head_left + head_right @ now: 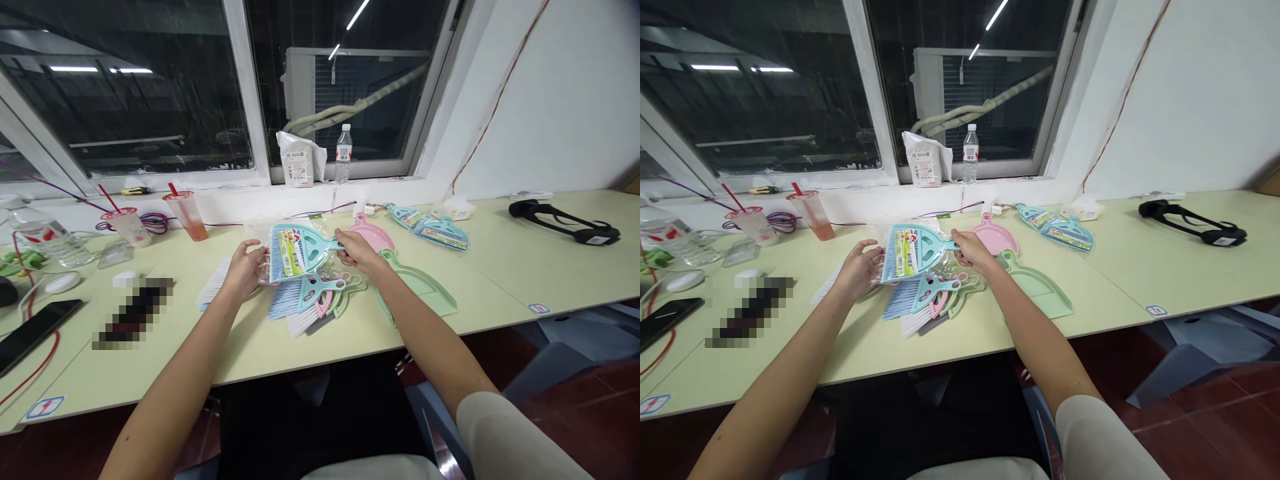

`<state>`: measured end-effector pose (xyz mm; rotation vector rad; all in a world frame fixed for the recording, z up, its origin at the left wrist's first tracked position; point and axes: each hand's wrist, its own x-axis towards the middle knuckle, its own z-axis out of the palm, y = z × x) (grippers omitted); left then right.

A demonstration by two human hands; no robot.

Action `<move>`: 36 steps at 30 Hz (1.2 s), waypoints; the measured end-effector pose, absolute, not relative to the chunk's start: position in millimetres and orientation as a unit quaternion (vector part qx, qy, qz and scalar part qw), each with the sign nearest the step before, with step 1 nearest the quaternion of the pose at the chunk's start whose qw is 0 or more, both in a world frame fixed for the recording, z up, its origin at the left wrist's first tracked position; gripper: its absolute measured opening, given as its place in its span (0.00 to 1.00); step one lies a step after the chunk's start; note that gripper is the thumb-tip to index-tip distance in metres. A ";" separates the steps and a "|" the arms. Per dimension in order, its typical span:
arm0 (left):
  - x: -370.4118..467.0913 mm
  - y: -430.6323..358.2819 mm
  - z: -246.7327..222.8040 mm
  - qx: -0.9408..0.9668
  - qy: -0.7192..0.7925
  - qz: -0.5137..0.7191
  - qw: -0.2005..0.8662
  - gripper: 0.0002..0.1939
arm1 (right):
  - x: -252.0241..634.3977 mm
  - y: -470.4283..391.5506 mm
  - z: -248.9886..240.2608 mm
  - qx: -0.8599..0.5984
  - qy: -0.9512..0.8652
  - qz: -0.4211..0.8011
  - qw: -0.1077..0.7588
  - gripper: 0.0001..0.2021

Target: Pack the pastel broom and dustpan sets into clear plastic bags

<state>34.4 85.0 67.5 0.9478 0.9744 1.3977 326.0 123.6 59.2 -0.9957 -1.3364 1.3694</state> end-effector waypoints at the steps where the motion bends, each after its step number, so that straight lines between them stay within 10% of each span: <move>1: 34.2 85.4 66.9 0.412 0.419 0.604 0.538 0.25 | 325.9 124.0 59.2 -0.404 -0.546 0.558 0.476 0.23; 9: 39.9 83.5 64.8 0.520 0.435 0.576 0.456 0.10 | 321.9 122.9 58.6 -0.397 -0.543 0.559 0.485 0.21; 36: 24.8 92.9 69.7 0.376 0.426 0.635 0.524 0.19 | 329.9 126.9 62.3 -0.407 -0.493 0.567 0.520 0.20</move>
